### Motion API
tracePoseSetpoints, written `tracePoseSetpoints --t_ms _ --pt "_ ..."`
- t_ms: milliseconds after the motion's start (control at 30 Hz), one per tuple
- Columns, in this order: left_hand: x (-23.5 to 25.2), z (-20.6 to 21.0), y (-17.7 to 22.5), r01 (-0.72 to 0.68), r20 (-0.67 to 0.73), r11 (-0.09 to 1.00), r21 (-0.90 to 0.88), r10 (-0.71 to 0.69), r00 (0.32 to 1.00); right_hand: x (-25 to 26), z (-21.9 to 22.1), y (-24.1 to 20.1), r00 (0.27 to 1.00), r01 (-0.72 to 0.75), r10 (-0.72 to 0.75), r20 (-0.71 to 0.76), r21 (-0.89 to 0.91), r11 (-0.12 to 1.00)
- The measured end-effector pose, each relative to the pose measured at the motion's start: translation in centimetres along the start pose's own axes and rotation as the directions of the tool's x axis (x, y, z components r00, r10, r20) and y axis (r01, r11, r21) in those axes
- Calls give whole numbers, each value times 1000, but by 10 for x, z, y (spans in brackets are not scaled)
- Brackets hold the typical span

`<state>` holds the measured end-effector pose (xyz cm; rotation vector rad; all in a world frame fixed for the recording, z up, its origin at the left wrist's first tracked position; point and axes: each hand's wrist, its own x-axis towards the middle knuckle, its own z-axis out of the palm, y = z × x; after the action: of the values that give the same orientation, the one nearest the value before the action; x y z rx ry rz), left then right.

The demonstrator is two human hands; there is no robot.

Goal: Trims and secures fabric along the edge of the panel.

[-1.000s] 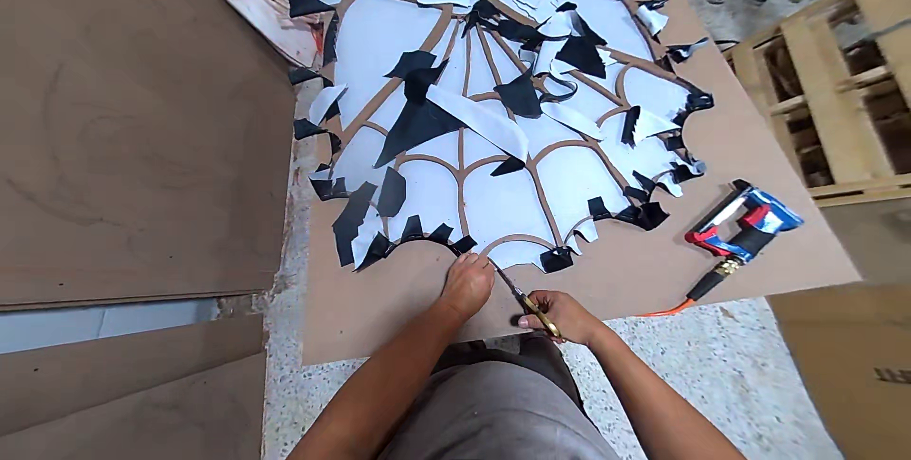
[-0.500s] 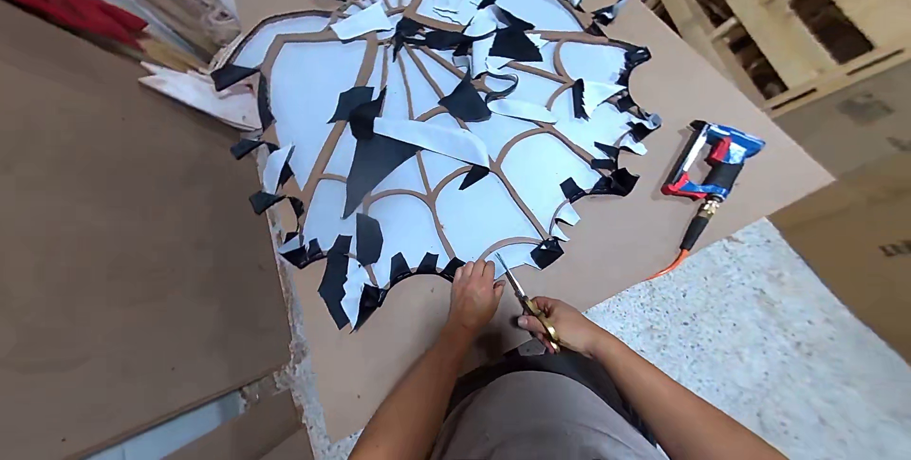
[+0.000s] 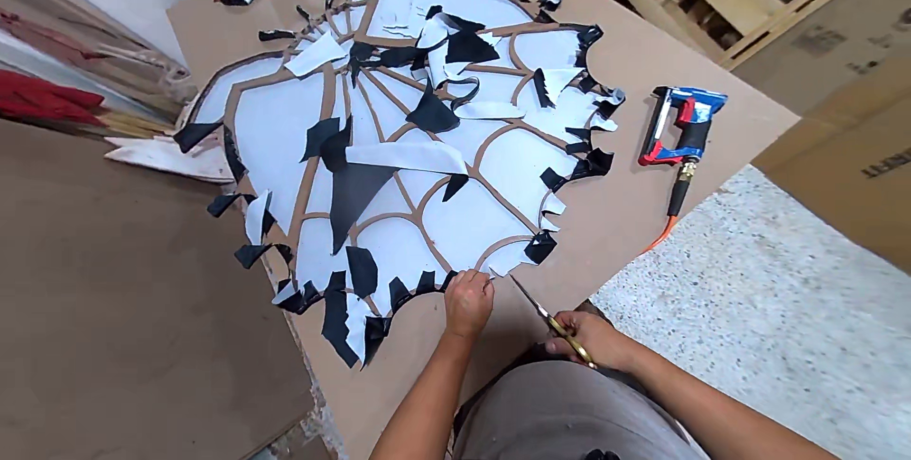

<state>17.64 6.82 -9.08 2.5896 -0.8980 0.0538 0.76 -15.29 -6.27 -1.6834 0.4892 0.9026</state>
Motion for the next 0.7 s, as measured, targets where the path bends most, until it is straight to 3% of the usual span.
tracePoseSetpoints --t_ms 100,200,300,433,567,700 --pt "6 -1 6 -14 109 999 30 10 994 -13 3 3 999 -19 15 32 104 994" --pt "24 1 19 -76 248 993 95 51 967 4 11 -15 999 19 -29 24 327 945" --pt "37 3 19 -184 231 977 111 155 961 26 19 -30 998 61 -51 -35 427 902" --pt "40 3 13 -259 152 959 118 241 959 33 30 -36 992 66 -30 -123 298 952" --pt "40 1 11 -218 104 973 74 210 972 15 37 -28 982 53 -41 -182 61 997" --pt "44 1 19 -209 197 975 70 192 961 -9 33 -19 994 24 13 -109 331 943"
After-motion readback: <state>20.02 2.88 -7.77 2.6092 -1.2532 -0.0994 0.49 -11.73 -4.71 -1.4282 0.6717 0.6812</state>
